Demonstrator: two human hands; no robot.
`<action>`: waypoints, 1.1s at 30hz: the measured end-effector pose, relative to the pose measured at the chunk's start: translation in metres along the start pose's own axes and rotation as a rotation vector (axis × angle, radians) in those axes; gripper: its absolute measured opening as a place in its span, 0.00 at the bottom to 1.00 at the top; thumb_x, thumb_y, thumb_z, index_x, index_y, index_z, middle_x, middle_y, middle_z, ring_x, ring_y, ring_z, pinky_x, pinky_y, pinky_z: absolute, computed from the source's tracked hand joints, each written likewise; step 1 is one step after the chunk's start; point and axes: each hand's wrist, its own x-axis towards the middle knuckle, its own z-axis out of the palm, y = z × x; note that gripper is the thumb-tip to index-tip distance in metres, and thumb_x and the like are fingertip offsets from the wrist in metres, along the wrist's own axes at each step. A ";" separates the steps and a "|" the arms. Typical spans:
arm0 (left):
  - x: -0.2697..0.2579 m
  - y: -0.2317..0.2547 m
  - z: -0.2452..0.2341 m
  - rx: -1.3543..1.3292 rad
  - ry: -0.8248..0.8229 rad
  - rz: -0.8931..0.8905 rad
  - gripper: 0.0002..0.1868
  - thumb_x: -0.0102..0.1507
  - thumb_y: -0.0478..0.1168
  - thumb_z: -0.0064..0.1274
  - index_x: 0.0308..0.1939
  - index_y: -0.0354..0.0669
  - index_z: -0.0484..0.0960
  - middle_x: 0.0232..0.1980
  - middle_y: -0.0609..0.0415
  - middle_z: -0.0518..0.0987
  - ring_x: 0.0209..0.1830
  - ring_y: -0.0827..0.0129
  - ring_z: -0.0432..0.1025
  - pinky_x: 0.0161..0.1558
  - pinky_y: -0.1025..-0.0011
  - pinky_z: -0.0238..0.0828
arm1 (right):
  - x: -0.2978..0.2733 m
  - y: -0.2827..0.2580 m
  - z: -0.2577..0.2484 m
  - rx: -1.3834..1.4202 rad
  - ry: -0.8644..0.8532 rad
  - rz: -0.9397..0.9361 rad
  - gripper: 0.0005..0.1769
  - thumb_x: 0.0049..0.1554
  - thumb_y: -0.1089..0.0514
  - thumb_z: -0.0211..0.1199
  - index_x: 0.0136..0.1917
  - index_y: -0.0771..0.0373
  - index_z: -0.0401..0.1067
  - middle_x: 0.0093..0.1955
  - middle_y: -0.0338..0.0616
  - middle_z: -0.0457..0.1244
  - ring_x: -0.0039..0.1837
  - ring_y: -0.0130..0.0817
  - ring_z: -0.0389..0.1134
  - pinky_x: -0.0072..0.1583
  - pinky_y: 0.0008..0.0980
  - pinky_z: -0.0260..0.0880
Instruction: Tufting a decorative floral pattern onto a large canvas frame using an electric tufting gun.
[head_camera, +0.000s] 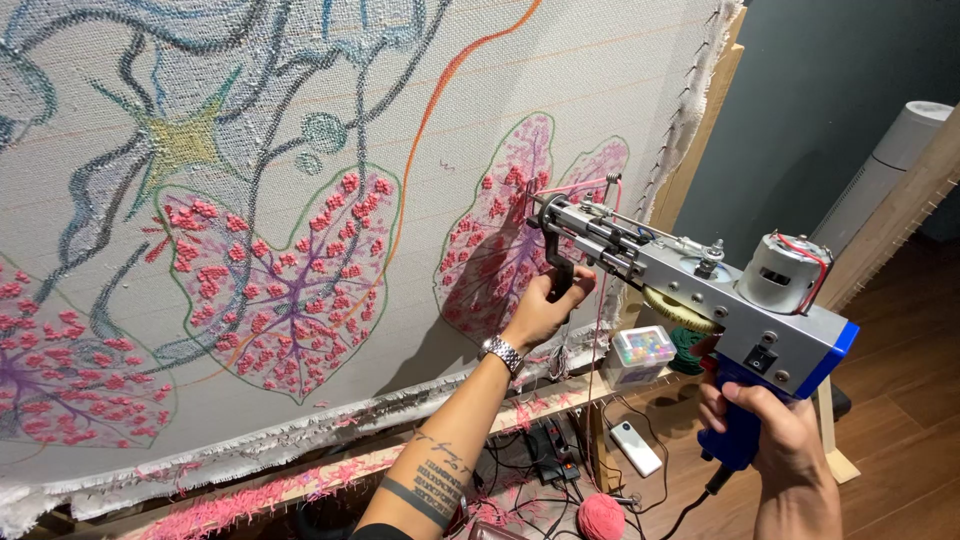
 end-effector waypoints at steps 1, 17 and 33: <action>0.000 -0.002 0.000 0.000 0.001 -0.001 0.13 0.69 0.42 0.53 0.55 0.44 0.81 0.42 0.65 0.79 0.37 0.82 0.69 0.40 0.78 0.69 | 0.000 0.000 -0.001 0.000 0.000 0.001 0.25 0.49 0.62 0.59 0.59 0.76 0.67 0.36 0.49 0.59 0.36 0.33 0.59 0.34 0.35 0.59; 0.024 -0.009 -0.009 -0.013 0.192 0.097 0.06 0.68 0.37 0.57 0.48 0.42 0.81 0.45 0.63 0.80 0.44 0.80 0.72 0.50 0.76 0.71 | 0.032 0.002 0.038 -0.247 -0.046 -0.094 0.18 0.47 0.65 0.63 0.53 0.70 0.71 0.36 0.46 0.64 0.33 0.35 0.65 0.35 0.36 0.69; 0.050 -0.032 -0.017 -0.227 0.203 0.085 0.09 0.62 0.27 0.61 0.42 0.40 0.78 0.45 0.60 0.76 0.46 0.78 0.70 0.55 0.74 0.74 | 0.034 0.002 0.061 -0.260 -0.049 -0.132 0.10 0.50 0.66 0.61 0.46 0.71 0.69 0.33 0.47 0.63 0.30 0.37 0.65 0.33 0.36 0.68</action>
